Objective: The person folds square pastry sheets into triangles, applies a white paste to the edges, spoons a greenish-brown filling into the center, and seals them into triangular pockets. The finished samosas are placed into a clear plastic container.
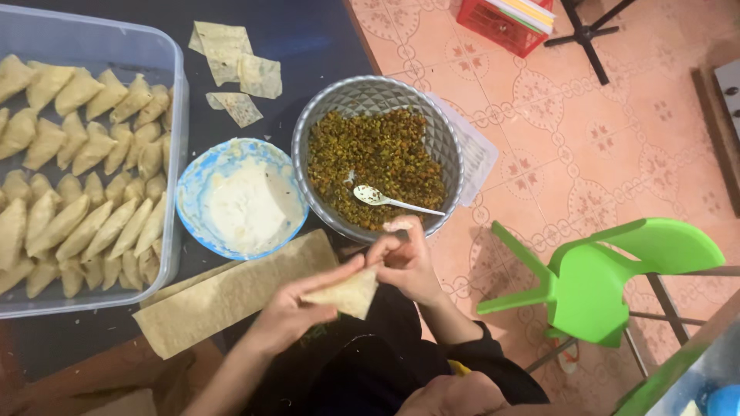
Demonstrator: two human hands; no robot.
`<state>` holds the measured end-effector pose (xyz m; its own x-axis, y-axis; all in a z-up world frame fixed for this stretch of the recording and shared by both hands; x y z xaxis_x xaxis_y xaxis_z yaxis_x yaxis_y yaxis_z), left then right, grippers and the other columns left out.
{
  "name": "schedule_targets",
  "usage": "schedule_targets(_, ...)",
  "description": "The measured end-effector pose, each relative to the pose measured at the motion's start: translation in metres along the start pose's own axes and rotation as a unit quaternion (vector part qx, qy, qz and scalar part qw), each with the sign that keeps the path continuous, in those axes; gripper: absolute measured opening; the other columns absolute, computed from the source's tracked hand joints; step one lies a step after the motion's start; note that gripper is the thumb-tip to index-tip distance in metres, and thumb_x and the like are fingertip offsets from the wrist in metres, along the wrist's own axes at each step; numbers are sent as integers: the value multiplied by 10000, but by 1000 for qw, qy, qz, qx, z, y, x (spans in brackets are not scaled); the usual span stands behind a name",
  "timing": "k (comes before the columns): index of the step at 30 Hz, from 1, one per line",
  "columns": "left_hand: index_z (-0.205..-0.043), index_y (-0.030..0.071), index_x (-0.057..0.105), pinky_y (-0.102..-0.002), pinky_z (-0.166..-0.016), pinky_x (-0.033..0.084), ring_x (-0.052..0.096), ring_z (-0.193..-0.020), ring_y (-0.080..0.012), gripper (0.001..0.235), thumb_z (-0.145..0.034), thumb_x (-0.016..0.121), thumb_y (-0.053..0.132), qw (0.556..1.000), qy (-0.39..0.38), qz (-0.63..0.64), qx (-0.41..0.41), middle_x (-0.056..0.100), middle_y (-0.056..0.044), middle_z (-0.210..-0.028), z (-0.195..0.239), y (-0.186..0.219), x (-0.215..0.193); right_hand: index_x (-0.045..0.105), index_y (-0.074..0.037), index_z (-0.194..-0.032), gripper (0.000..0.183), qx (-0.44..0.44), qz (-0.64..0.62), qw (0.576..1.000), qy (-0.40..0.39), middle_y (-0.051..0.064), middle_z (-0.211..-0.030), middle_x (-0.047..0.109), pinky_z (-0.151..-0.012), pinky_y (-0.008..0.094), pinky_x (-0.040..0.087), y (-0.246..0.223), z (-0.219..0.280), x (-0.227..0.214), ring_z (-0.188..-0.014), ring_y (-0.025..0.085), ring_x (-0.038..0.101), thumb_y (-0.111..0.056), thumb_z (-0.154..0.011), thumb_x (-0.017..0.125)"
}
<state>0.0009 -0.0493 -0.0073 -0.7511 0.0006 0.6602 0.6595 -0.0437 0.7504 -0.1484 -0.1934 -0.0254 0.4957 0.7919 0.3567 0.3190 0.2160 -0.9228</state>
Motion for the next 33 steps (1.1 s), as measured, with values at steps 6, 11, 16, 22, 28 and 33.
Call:
schedule_targets(6, -1500, 40, 553, -211, -956, 512, 629, -1083, -49, 601, -916, 676, -29, 979, -3, -111, -171, 687, -123, -1375, 19, -5, -7, 292, -163, -1525, 853, 27, 105, 976, -186, 184, -1057, 730, -854, 384, 585, -41, -17, 4, -994, 268, 741, 54, -865, 785)
schedule_targets(11, -1461, -79, 529, -328, -973, 534, 675, -1128, -195, 596, -878, 646, -126, 990, 70, 88, -82, 648, -212, -1358, 32, -7, -14, 452, -84, -1371, 708, -35, 736, 675, 38, 142, -910, 795, -855, 498, 533, -62, -72, -44, -877, 306, 735, -33, -767, 817)
schedule_targets(16, -1443, -141, 483, -452, -1023, 554, 667, -1205, -306, 572, -876, 553, -160, 974, 178, 125, 66, 627, -246, -1391, 43, 1, -34, 545, -103, -1204, 309, 64, 749, 659, 28, 119, -729, 699, -585, 460, 534, -54, -96, -79, -687, 336, 708, -32, -935, 679)
schedule_targets(22, -1536, -119, 387, -444, -992, 537, 631, -1220, -302, 635, -915, 521, -136, 951, 226, 164, 131, 570, -231, -1470, 40, 7, -42, 525, -94, -1170, 334, -90, 809, 581, -15, 110, -657, 632, -493, 494, 481, -63, -134, -81, -572, 364, 645, -17, -872, 652)
schedule_targets(28, -1551, -106, 380, -456, -1015, 534, 620, -1252, -315, 637, -929, 515, -123, 946, 239, 167, 145, 545, -254, -1466, 30, 13, -48, 540, -90, -1133, 347, 3, 697, 709, -110, 103, -736, 721, -604, 424, 571, -46, -100, -53, -688, 331, 733, -3, -835, 695)
schedule_targets(33, -1525, -105, 386, -450, -1059, 510, 588, -1310, -304, 634, -908, 529, -120, 948, 243, 159, 131, 503, -216, -1532, 12, 9, -47, 533, -51, -1104, 365, 86, 660, 745, -54, 120, -851, 783, -663, 399, 594, -53, -81, -56, -791, 320, 764, -35, -821, 762)
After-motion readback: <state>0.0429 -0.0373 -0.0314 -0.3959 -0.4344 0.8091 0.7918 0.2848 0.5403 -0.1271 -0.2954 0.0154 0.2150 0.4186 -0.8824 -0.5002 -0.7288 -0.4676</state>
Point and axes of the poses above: each hand's wrist, its own z-axis away from the middle knuckle, its own x-axis out of the palm, y = z × x, the point moved 5 cm from there along -z, towards the middle knuckle
